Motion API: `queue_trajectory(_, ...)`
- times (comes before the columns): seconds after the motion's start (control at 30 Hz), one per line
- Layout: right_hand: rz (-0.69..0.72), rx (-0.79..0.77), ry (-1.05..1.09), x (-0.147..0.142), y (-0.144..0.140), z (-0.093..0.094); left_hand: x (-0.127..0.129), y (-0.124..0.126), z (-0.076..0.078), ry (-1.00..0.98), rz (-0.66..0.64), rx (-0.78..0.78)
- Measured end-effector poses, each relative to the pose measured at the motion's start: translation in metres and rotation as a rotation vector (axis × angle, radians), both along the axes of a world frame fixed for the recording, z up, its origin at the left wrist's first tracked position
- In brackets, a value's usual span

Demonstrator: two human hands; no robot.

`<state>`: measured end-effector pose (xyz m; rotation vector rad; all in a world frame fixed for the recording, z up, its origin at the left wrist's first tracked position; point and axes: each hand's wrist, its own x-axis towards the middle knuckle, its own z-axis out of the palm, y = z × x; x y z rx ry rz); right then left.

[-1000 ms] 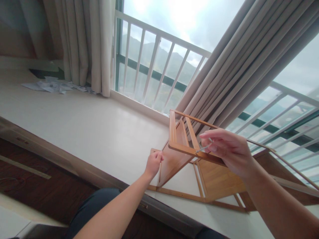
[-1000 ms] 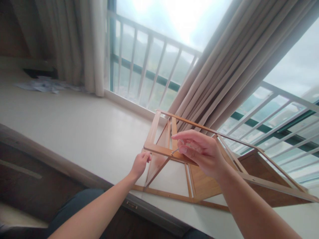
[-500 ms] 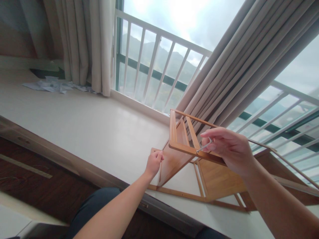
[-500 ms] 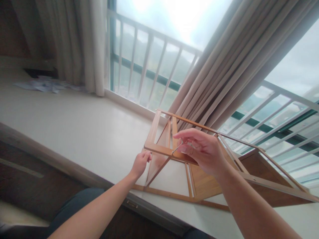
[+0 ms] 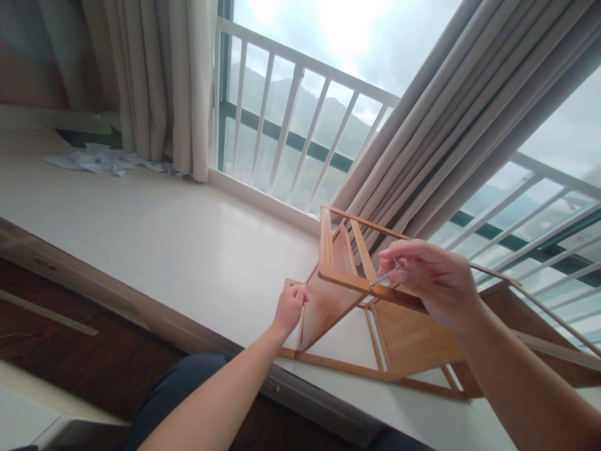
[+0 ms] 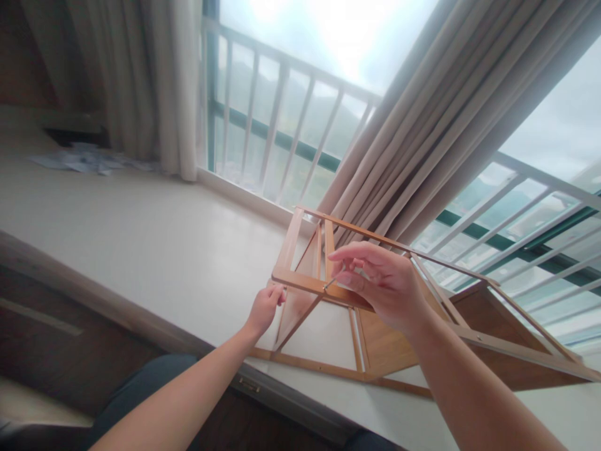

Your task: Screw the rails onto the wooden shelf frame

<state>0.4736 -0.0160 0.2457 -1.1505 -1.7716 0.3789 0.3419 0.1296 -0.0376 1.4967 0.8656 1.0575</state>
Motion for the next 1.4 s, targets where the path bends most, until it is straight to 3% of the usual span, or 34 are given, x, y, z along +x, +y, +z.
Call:
queue_trajectory(0.47, 0.024, -0.016, 0.104, 0.011, -0.004, -0.006, -0.001, 0.000, 0.000, -0.005, -0.014, 0.006)
queue_trajectory(1.4, 0.056, 0.037, 0.048, 0.001, 0.000, -0.004, 0.000, 0.000, 0.002, -0.018, -0.018, 0.007)
